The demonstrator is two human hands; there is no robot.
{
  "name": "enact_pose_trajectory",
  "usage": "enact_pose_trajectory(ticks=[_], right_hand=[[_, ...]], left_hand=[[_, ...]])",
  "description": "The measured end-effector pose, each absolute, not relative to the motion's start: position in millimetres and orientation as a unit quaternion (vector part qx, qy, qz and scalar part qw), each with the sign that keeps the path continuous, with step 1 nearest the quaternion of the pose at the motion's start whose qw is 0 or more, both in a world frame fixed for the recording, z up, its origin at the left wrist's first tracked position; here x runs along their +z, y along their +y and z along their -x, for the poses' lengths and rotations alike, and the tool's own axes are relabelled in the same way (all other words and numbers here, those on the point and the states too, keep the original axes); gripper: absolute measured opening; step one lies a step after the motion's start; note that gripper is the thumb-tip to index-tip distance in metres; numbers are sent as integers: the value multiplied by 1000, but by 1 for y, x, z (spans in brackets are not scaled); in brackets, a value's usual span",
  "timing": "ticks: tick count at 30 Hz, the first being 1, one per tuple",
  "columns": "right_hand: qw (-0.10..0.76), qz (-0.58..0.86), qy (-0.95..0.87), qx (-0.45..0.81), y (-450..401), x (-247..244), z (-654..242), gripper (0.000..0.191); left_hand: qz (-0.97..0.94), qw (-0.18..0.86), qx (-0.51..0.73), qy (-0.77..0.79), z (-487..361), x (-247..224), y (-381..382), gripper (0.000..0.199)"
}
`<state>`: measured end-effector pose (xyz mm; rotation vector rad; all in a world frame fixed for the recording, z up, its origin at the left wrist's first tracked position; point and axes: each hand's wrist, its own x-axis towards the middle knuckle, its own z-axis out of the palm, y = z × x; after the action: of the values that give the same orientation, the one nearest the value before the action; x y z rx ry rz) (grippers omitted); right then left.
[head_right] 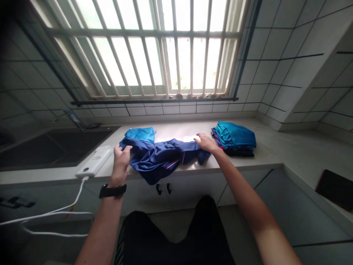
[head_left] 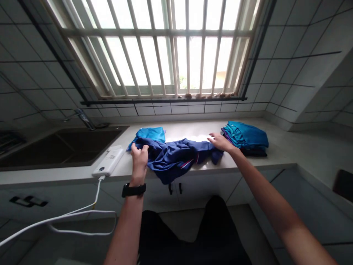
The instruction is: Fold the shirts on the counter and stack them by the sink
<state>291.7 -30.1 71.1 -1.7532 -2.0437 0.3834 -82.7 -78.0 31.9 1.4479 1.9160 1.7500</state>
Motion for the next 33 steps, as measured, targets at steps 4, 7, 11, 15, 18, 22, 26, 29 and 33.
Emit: enact_pose_trajectory(ticks=[4, 7, 11, 15, 18, 22, 26, 29, 33], right_hand=[[109, 531, -829, 137, -56, 60, -260, 83], [83, 527, -843, 75, -67, 60, -249, 67], [137, 506, -845, 109, -69, 82, -261, 18], [179, 393, -851, 300, -70, 113, -287, 41], [291, 446, -777, 336, -68, 127, -300, 48], [489, 465, -622, 397, -68, 134, -308, 37], [616, 416, -526, 413, -61, 135, -306, 37], [679, 386, -497, 379, -40, 127, -299, 37], [619, 493, -536, 294, -15, 101, -284, 40]], left_hand=[[-649, -6, 381, 659, 52, 31, -100, 81], [-747, 42, 214, 628, 30, 27, -107, 58], [-725, 29, 163, 668, 24, 34, -119, 33], [-717, 115, 266, 634, 40, 60, -141, 31], [-670, 120, 366, 635, 52, 80, -153, 32], [-612, 71, 430, 659, 65, 98, -157, 27], [-595, 29, 450, 665, 76, 107, -154, 19], [-582, -19, 463, 669, 74, 106, -142, 18], [-620, -42, 432, 654, 57, 92, -126, 27]])
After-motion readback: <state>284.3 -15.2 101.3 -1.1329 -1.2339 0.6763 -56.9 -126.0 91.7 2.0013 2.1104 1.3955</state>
